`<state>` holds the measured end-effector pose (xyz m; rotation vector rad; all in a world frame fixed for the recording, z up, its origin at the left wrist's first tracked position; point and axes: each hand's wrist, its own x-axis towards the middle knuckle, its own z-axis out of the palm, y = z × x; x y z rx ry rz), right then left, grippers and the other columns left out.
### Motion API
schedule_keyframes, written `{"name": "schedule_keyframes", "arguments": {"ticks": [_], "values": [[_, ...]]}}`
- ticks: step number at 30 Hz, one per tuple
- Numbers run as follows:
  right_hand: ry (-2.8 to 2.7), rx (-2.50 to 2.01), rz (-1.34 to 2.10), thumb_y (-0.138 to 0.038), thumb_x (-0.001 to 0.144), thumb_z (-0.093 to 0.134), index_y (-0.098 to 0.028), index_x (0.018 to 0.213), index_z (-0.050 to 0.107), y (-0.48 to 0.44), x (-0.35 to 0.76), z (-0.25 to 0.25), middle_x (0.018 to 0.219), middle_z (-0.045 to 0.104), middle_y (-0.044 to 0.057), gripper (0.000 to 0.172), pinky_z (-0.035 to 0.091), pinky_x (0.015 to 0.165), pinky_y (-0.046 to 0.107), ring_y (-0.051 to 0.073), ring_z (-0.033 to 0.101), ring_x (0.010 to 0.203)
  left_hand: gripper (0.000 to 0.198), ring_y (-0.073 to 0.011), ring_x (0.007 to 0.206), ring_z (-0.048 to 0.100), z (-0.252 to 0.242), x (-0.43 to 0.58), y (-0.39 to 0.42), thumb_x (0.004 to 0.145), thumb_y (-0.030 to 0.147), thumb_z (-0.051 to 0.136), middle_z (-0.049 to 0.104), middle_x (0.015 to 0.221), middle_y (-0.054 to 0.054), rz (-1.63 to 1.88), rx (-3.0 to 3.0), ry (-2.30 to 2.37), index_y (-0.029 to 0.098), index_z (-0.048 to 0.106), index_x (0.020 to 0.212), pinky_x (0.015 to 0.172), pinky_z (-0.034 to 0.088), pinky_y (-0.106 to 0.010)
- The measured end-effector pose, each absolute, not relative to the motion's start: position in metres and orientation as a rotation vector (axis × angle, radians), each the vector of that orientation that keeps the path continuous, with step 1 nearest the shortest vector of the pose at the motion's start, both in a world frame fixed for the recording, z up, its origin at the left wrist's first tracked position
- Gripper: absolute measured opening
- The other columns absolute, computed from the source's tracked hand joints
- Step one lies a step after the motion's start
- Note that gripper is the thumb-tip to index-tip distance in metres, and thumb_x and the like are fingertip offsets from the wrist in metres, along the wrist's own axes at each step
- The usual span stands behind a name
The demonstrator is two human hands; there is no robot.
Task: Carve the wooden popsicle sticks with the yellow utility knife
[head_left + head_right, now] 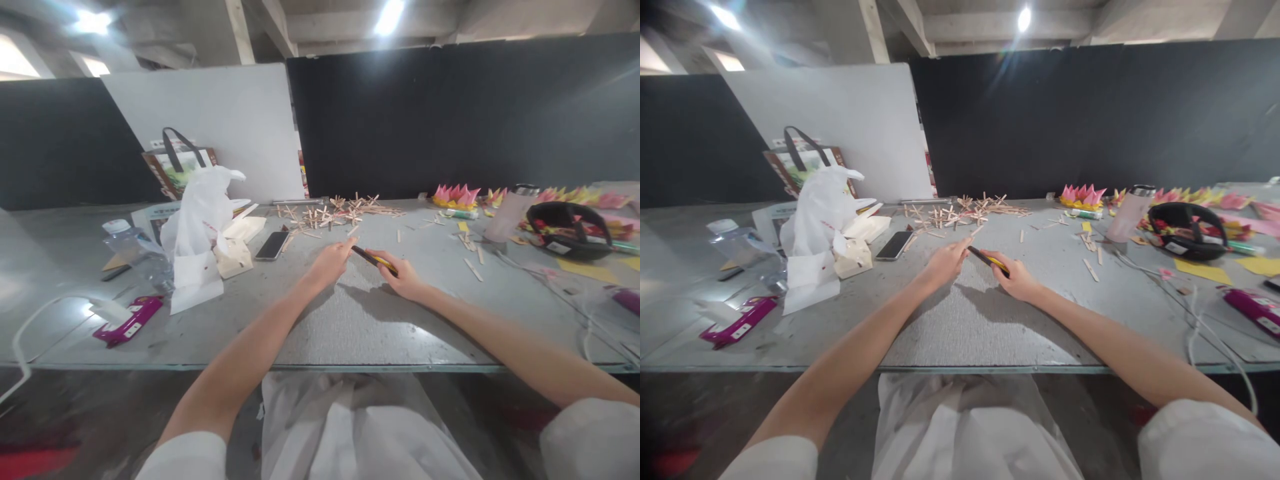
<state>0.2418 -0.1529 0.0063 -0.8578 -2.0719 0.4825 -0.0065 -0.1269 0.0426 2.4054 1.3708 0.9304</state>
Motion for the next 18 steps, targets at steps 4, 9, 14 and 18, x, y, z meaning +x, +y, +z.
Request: {"name": "schedule_keyframes", "arguments": {"ticks": [4, 9, 14, 18], "values": [[-2.062, -0.837, 0.458, -0.03, 0.107, 0.044, -0.02, 0.151, 0.062, -0.153, 0.242, 0.011, 0.131, 0.076, 0.012, 0.049, 0.06, 0.093, 0.035, 0.024, 0.075, 0.107, 0.049, -0.0285, 0.101, 0.071, 0.047, -0.009, -0.127, 0.101, 0.021, 0.052, 0.076, 0.105, -0.012, 0.947, 2.443, 1.316, 0.026, 0.065, 0.147, 0.1, 0.051, -0.037], [-2.071, -0.867, 0.432, -0.031, 0.107, 0.043, -0.019, 0.152, 0.062, -0.155, 0.243, 0.018, 0.126, 0.078, 0.012, 0.05, 0.059, 0.089, 0.033, 0.024, 0.075, 0.103, 0.051, -0.0276, 0.104, 0.07, 0.052, -0.012, -0.125, 0.101, 0.022, 0.052, 0.074, 0.104, -0.012, 0.913, 2.496, 1.334, 0.025, 0.063, 0.151, 0.101, 0.052, -0.036], [-2.104, -0.944, 0.448, -0.03, 0.106, 0.043, -0.019, 0.152, 0.064, -0.154, 0.245, 0.022, 0.115, 0.081, 0.01, 0.051, 0.059, 0.084, 0.031, 0.022, 0.076, 0.092, 0.053, -0.0275, 0.108, 0.07, 0.047, -0.01, -0.118, 0.108, 0.021, 0.039, 0.075, 0.117, -0.016, 0.686, 2.693, 1.411, 0.019, 0.05, 0.16, 0.097, 0.052, -0.036], [-2.093, -0.922, 0.472, -0.027, 0.105, 0.044, -0.02, 0.15, 0.065, -0.151, 0.246, 0.024, 0.13, 0.078, 0.009, 0.05, 0.059, 0.091, 0.034, 0.024, 0.076, 0.105, 0.058, -0.0272, 0.108, 0.071, 0.045, -0.007, -0.114, 0.106, 0.012, 0.038, 0.075, 0.12, -0.019, 0.57, 2.8, 1.463, 0.014, 0.046, 0.163, 0.094, 0.052, -0.034]]}}
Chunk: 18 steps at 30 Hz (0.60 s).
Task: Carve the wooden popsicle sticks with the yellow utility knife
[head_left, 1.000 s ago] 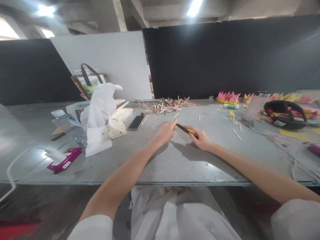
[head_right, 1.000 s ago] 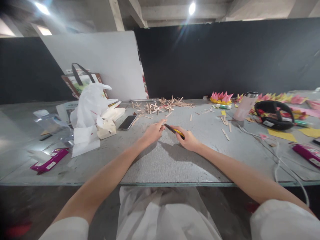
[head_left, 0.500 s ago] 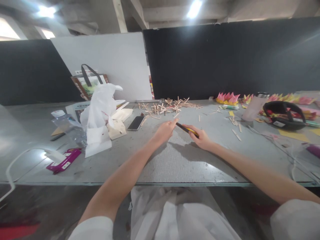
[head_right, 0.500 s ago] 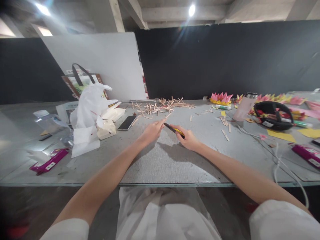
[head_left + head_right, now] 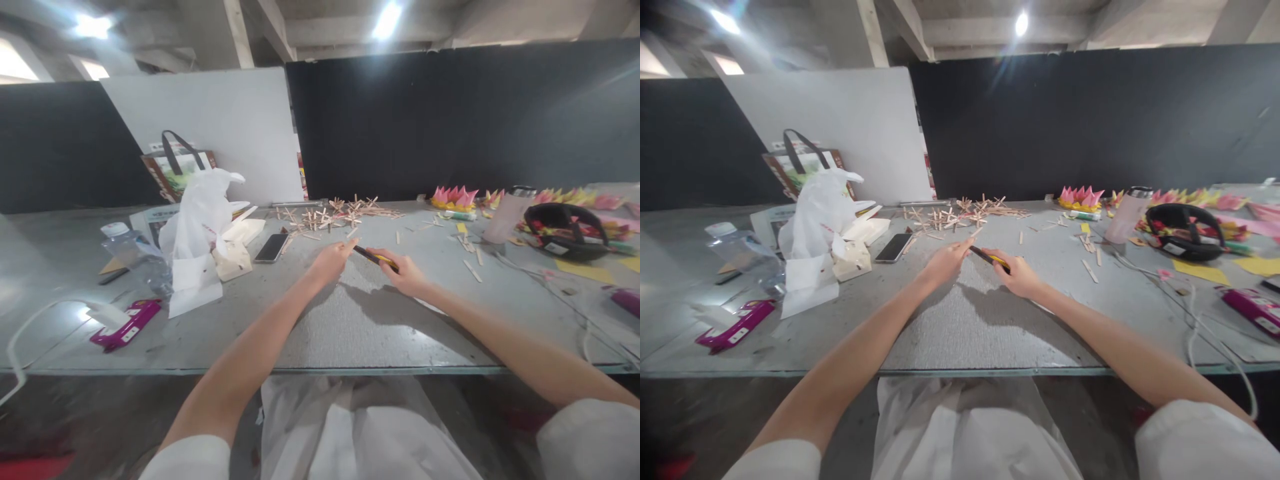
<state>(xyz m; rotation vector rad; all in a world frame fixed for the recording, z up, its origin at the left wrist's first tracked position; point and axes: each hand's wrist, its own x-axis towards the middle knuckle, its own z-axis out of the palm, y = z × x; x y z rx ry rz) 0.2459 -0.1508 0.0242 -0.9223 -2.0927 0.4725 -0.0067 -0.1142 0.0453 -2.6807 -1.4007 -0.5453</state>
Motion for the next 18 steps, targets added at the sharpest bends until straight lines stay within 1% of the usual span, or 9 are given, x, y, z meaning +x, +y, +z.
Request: {"name": "schedule_keyframes", "arguments": {"ticks": [3, 5, 6, 9, 10, 12, 14, 16, 18], "values": [[-2.102, -0.913, 0.497, -0.028, 0.104, 0.045, -0.021, 0.144, 0.07, -0.152, 0.248, 0.029, 0.135, 0.077, 0.008, 0.048, 0.058, 0.096, 0.036, 0.026, 0.074, 0.114, 0.062, -0.0271, 0.11, 0.071, 0.046, -0.008, -0.112, 0.097, 0.002, 0.045, 0.076, 0.11, -0.016, -0.482, -2.674, -1.336, 0.014, 0.052, 0.158, 0.096, 0.051, -0.033], [-2.128, -0.921, 0.518, -0.03, 0.105, 0.046, -0.022, 0.142, 0.073, -0.154, 0.251, 0.032, 0.132, 0.078, 0.008, 0.046, 0.058, 0.092, 0.034, 0.026, 0.075, 0.109, 0.063, -0.0269, 0.11, 0.071, 0.045, -0.012, -0.109, 0.093, -0.001, 0.049, 0.077, 0.105, -0.014, -0.505, -2.698, -1.347, 0.016, 0.058, 0.153, 0.096, 0.051, -0.033], [-2.134, -0.927, 0.524, -0.031, 0.106, 0.046, -0.022, 0.142, 0.073, -0.155, 0.252, 0.033, 0.128, 0.08, 0.008, 0.046, 0.058, 0.087, 0.033, 0.025, 0.076, 0.102, 0.062, -0.0262, 0.107, 0.072, 0.043, -0.013, -0.108, 0.092, 0.0, 0.051, 0.077, 0.104, -0.013, -0.573, -2.707, -1.404, 0.017, 0.06, 0.152, 0.094, 0.052, -0.032], [-2.092, -0.963, 0.521, -0.034, 0.107, 0.045, -0.022, 0.149, 0.068, -0.157, 0.253, 0.032, 0.113, 0.082, 0.008, 0.049, 0.054, 0.07, 0.03, 0.02, 0.071, 0.075, 0.053, -0.0221, 0.083, 0.075, 0.035, -0.017, -0.103, 0.097, 0.01, 0.057, 0.079, 0.093, -0.009, -1.032, -2.683, -1.761, 0.016, 0.058, 0.15, 0.083, 0.054, -0.031], [-2.074, -0.969, 0.514, -0.035, 0.108, 0.045, -0.022, 0.15, 0.067, -0.157, 0.253, 0.031, 0.11, 0.082, 0.007, 0.05, 0.052, 0.066, 0.029, 0.019, 0.068, 0.07, 0.051, -0.0206, 0.076, 0.074, 0.032, -0.016, -0.102, 0.097, 0.012, 0.06, 0.08, 0.088, -0.008, -1.226, -2.663, -1.872, 0.016, 0.058, 0.147, 0.079, 0.054, -0.03], [-2.045, -0.963, 0.496, -0.037, 0.108, 0.044, -0.022, 0.151, 0.066, -0.156, 0.252, 0.028, 0.111, 0.082, 0.008, 0.051, 0.051, 0.065, 0.028, 0.018, 0.066, 0.07, 0.049, -0.0186, 0.07, 0.074, 0.025, -0.012, -0.102, 0.094, 0.016, 0.068, 0.08, 0.084, -0.006, -1.581, -2.649, -1.986, 0.016, 0.057, 0.142, 0.075, 0.055, -0.028], [-2.031, -0.937, 0.489, -0.038, 0.108, 0.044, -0.02, 0.15, 0.067, -0.155, 0.25, 0.026, 0.118, 0.081, 0.009, 0.05, 0.052, 0.07, 0.029, 0.019, 0.069, 0.078, 0.052, -0.0176, 0.07, 0.074, 0.021, -0.006, -0.103, 0.092, 0.017, 0.071, 0.081, 0.083, -0.005, -1.82, -2.665, -1.995, 0.017, 0.055, 0.141, 0.074, 0.056, -0.028], [-2.033, -0.932, 0.501, -0.037, 0.108, 0.043, -0.019, 0.149, 0.067, -0.156, 0.248, 0.025, 0.12, 0.08, 0.01, 0.05, 0.053, 0.073, 0.029, 0.02, 0.07, 0.08, 0.056, -0.0169, 0.072, 0.075, 0.019, 0.0, -0.107, 0.091, 0.017, 0.071, 0.081, 0.084, -0.004, -1.946, -2.689, -1.964, 0.018, 0.05, 0.144, 0.076, 0.058, -0.028], [-2.036, -0.948, 0.522, -0.036, 0.108, 0.043, -0.019, 0.149, 0.066, -0.156, 0.246, 0.025, 0.117, 0.081, 0.01, 0.05, 0.052, 0.071, 0.029, 0.018, 0.067, 0.075, 0.062, -0.0164, 0.073, 0.076, 0.019, 0.005, -0.111, 0.092, 0.017, 0.07, 0.082, 0.085, -0.003, -2.014, -2.725, -1.9, 0.02, 0.045, 0.149, 0.079, 0.059, -0.03]]}}
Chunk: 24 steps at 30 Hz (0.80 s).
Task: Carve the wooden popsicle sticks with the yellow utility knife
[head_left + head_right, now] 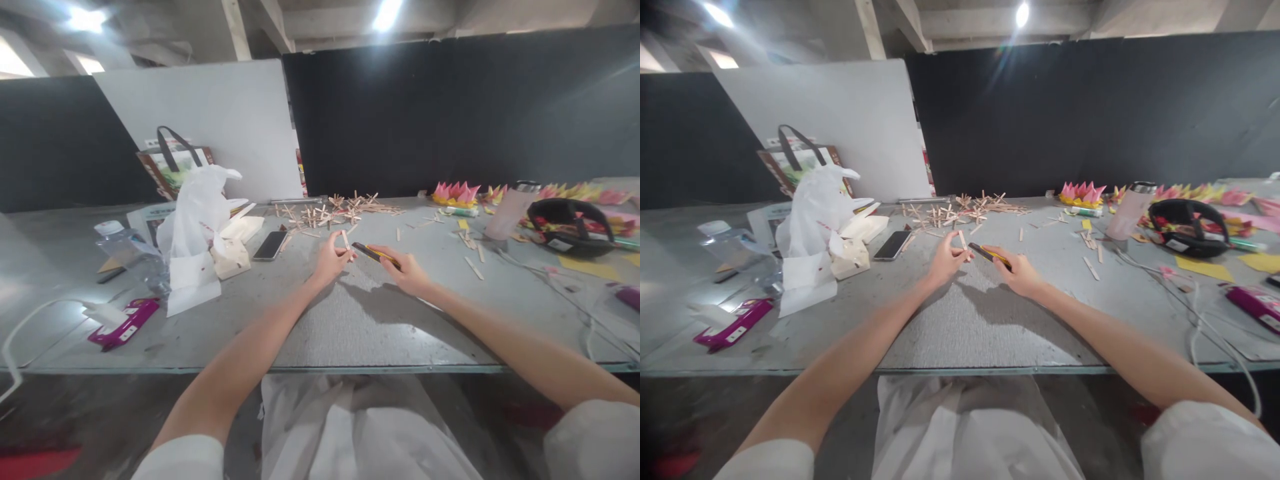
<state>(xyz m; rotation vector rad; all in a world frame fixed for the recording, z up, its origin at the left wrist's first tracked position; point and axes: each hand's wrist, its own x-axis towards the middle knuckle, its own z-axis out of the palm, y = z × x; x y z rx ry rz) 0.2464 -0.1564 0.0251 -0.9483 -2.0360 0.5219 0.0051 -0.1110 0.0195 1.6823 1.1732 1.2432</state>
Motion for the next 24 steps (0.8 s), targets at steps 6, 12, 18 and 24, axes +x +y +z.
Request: {"name": "schedule_keyframes", "arguments": {"ticks": [6, 12, 18, 24], "values": [[-2.028, -0.981, 0.543, -0.037, 0.108, 0.042, -0.019, 0.15, 0.066, -0.158, 0.245, 0.025, 0.103, 0.08, 0.007, 0.051, 0.043, 0.06, 0.027, 0.014, 0.052, 0.057, 0.069, -0.0173, 0.076, 0.078, 0.026, 0.008, -0.122, 0.095, 0.023, 0.07, 0.081, 0.087, -0.003, 1.275, 1.713, 1.058, 0.019, 0.039, 0.157, 0.084, 0.062, -0.033], [-2.037, -0.989, 0.534, -0.037, 0.107, 0.042, -0.017, 0.15, 0.066, -0.161, 0.245, 0.028, 0.084, 0.074, 0.004, 0.053, 0.038, 0.057, 0.026, 0.013, 0.044, 0.052, 0.065, -0.0169, 0.073, 0.075, 0.026, 0.01, -0.124, 0.095, 0.021, 0.071, 0.081, 0.086, -0.004, 1.25, 1.698, 1.024, 0.02, 0.042, 0.153, 0.08, 0.063, -0.033], [-2.066, -1.006, 0.498, -0.037, 0.108, 0.041, -0.018, 0.151, 0.065, -0.161, 0.245, 0.026, 0.077, 0.071, 0.002, 0.053, 0.038, 0.057, 0.025, 0.013, 0.045, 0.052, 0.065, -0.0163, 0.073, 0.075, 0.024, 0.012, -0.124, 0.094, 0.019, 0.071, 0.08, 0.084, -0.002, 1.26, 1.685, 1.036, 0.021, 0.042, 0.153, 0.08, 0.063, -0.033], [-2.102, -1.011, 0.448, -0.038, 0.109, 0.04, -0.02, 0.154, 0.062, -0.162, 0.244, 0.024, 0.079, 0.072, 0.003, 0.053, 0.037, 0.055, 0.024, 0.013, 0.047, 0.05, 0.063, -0.0189, 0.076, 0.077, 0.024, 0.014, -0.124, 0.093, 0.017, 0.072, 0.081, 0.084, -0.003, 1.256, 1.7, 1.165, 0.017, 0.045, 0.151, 0.08, 0.061, -0.033]]}}
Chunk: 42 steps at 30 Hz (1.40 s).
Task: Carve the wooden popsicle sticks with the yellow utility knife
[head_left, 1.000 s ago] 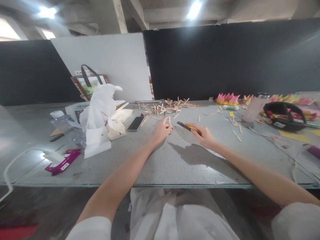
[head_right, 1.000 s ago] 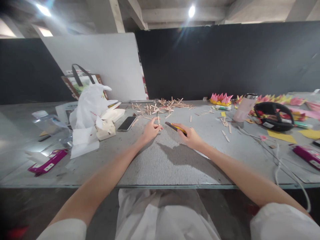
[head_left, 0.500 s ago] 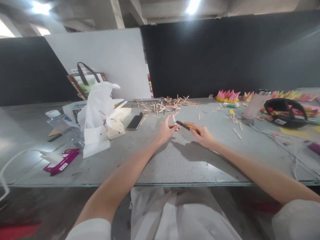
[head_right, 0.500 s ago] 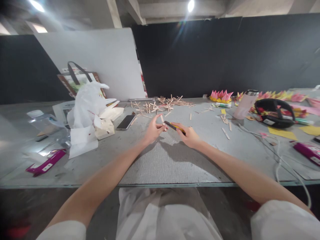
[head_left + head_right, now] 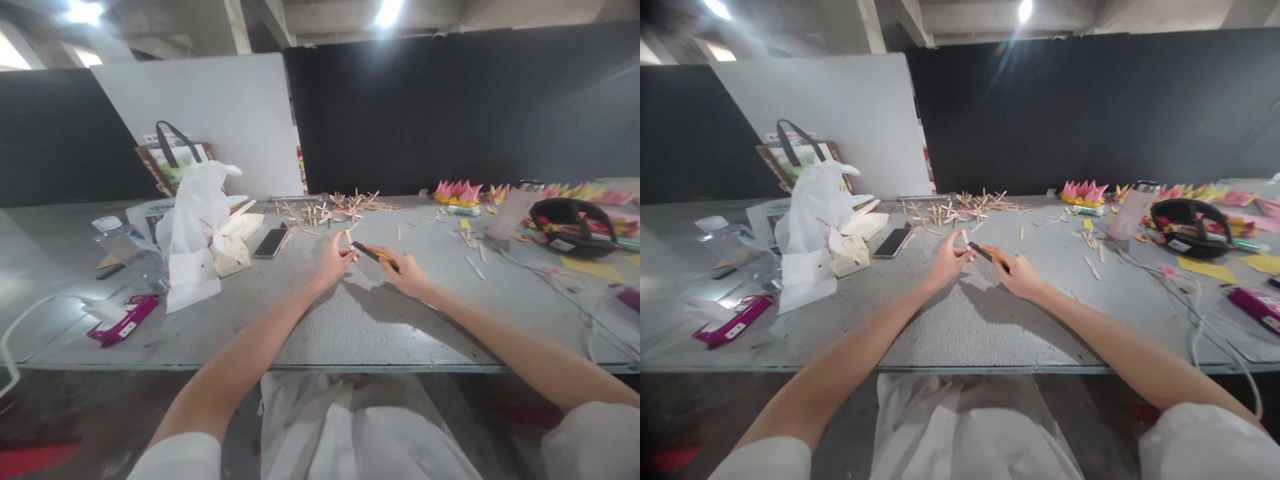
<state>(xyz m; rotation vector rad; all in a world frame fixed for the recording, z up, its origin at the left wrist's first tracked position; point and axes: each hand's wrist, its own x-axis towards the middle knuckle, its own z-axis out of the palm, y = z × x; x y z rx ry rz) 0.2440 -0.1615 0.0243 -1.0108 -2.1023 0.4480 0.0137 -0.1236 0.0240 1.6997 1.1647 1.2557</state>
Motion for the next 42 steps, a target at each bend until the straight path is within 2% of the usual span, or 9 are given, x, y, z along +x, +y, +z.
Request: {"name": "schedule_keyframes", "arguments": {"ticks": [6, 11, 14, 18, 26, 31, 36, 42], "values": [[-2.125, -1.022, 0.413, -0.033, 0.108, 0.04, -0.018, 0.154, 0.061, -0.168, 0.24, 0.027, 0.067, 0.063, -0.001, 0.053, 0.034, 0.053, 0.025, 0.013, 0.046, 0.046, 0.053, -0.019, 0.079, 0.077, 0.026, 0.015, -0.129, 0.093, 0.015, 0.069, 0.082, 0.086, -0.003, 1.246, 1.792, 1.227, 0.02, 0.054, 0.144, 0.08, 0.057, -0.031], [-2.124, -1.001, 0.421, -0.034, 0.108, 0.04, -0.018, 0.154, 0.061, -0.167, 0.239, 0.024, 0.069, 0.066, 0.0, 0.053, 0.035, 0.053, 0.025, 0.012, 0.046, 0.045, 0.054, -0.0193, 0.079, 0.077, 0.029, 0.014, -0.132, 0.094, 0.014, 0.066, 0.083, 0.089, -0.005, 1.227, 1.887, 1.264, 0.02, 0.053, 0.146, 0.081, 0.056, -0.032], [-2.128, -1.007, 0.419, -0.035, 0.109, 0.039, -0.018, 0.154, 0.061, -0.167, 0.24, 0.023, 0.069, 0.065, 0.0, 0.053, 0.036, 0.053, 0.025, 0.012, 0.046, 0.045, 0.053, -0.0213, 0.085, 0.078, 0.029, 0.013, -0.132, 0.094, 0.014, 0.065, 0.083, 0.089, -0.005, 1.208, 1.954, 1.302, 0.02, 0.054, 0.146, 0.089, 0.054, -0.036], [-2.124, -0.989, 0.444, -0.035, 0.109, 0.039, -0.018, 0.155, 0.059, -0.167, 0.239, 0.021, 0.079, 0.072, 0.003, 0.053, 0.041, 0.057, 0.025, 0.014, 0.053, 0.051, 0.052, -0.0226, 0.092, 0.078, 0.031, 0.011, -0.132, 0.095, 0.014, 0.064, 0.083, 0.092, -0.006, 1.17, 2.042, 1.348, 0.019, 0.056, 0.146, 0.097, 0.052, -0.038], [-2.079, -0.938, 0.493, -0.04, 0.109, 0.04, -0.019, 0.152, 0.062, -0.164, 0.239, 0.018, 0.094, 0.078, 0.01, 0.053, 0.054, 0.071, 0.028, 0.021, 0.07, 0.078, 0.052, -0.0176, 0.076, 0.073, 0.03, 0.011, -0.13, 0.093, 0.014, 0.064, 0.079, 0.081, -0.001, 1.225, 1.913, 1.261, 0.024, 0.058, 0.144, 0.082, 0.055, -0.03], [-2.043, -0.912, 0.541, -0.042, 0.108, 0.043, -0.018, 0.15, 0.063, -0.163, 0.239, 0.017, 0.099, 0.078, 0.012, 0.053, 0.056, 0.078, 0.033, 0.025, 0.072, 0.091, 0.052, -0.0155, 0.067, 0.068, 0.029, 0.013, -0.126, 0.092, 0.012, 0.059, 0.074, 0.073, 0.002, 1.252, 1.785, 1.162, 0.023, 0.058, 0.143, 0.074, 0.055, -0.028], [-2.012, -0.905, 0.609, -0.04, 0.109, 0.041, -0.017, 0.149, 0.064, -0.166, 0.236, 0.019, 0.106, 0.077, 0.01, 0.052, 0.052, 0.074, 0.03, 0.02, 0.065, 0.079, 0.055, -0.0157, 0.063, 0.064, 0.034, 0.013, -0.129, 0.089, 0.009, 0.058, 0.07, 0.067, 0.003, 1.226, 1.767, 1.204, 0.023, 0.059, 0.142, 0.065, 0.051, -0.026], [-1.97, -0.922, 0.73, -0.042, 0.109, 0.042, -0.016, 0.151, 0.063, -0.168, 0.236, 0.02, 0.076, 0.065, 0.003, 0.054, 0.043, 0.059, 0.028, 0.015, 0.051, 0.061, 0.053, -0.0148, 0.06, 0.062, 0.037, 0.014, -0.131, 0.089, 0.009, 0.058, 0.069, 0.065, 0.003, 1.215, 1.738, 1.188, 0.021, 0.058, 0.14, 0.065, 0.051, -0.026]]}}
